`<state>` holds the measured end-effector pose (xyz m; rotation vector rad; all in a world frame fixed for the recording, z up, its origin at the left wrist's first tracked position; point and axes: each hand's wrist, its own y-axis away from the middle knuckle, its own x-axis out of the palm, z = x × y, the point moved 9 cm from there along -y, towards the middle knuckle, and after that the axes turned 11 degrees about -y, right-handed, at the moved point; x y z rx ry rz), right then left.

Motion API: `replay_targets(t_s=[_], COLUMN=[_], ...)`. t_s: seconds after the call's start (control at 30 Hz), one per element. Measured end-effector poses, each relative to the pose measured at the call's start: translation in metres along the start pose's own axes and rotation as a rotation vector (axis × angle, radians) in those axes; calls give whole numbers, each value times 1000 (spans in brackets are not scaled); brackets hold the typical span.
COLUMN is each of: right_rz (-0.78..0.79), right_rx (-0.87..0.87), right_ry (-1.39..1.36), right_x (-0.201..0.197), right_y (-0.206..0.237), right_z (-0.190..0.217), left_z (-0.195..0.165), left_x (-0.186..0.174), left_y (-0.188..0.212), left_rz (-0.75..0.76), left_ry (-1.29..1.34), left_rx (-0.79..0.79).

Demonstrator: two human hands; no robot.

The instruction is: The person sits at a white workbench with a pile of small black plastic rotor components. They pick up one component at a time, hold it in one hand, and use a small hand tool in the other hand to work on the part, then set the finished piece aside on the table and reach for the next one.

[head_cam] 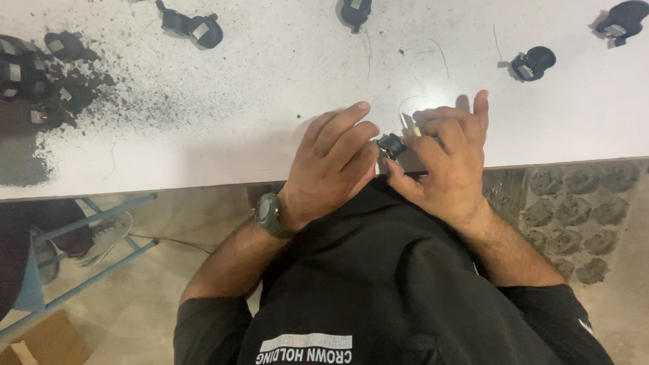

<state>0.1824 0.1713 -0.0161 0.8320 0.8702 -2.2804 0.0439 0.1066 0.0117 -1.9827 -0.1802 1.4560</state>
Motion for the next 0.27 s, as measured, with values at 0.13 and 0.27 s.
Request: replay_targets(t_s=[0.13,0.27], right_rz=[17,66], right_rx=[-18,-47], right_ry=[-8,-37], right_x=[2,5], right_y=[0,1], right_z=[1,-1], left_z=[-6,-4], left_x=[4,7], left_y=[-4,-9], left_rz=[11,116], left_ry=[-36,90], left_rx=[56,79])
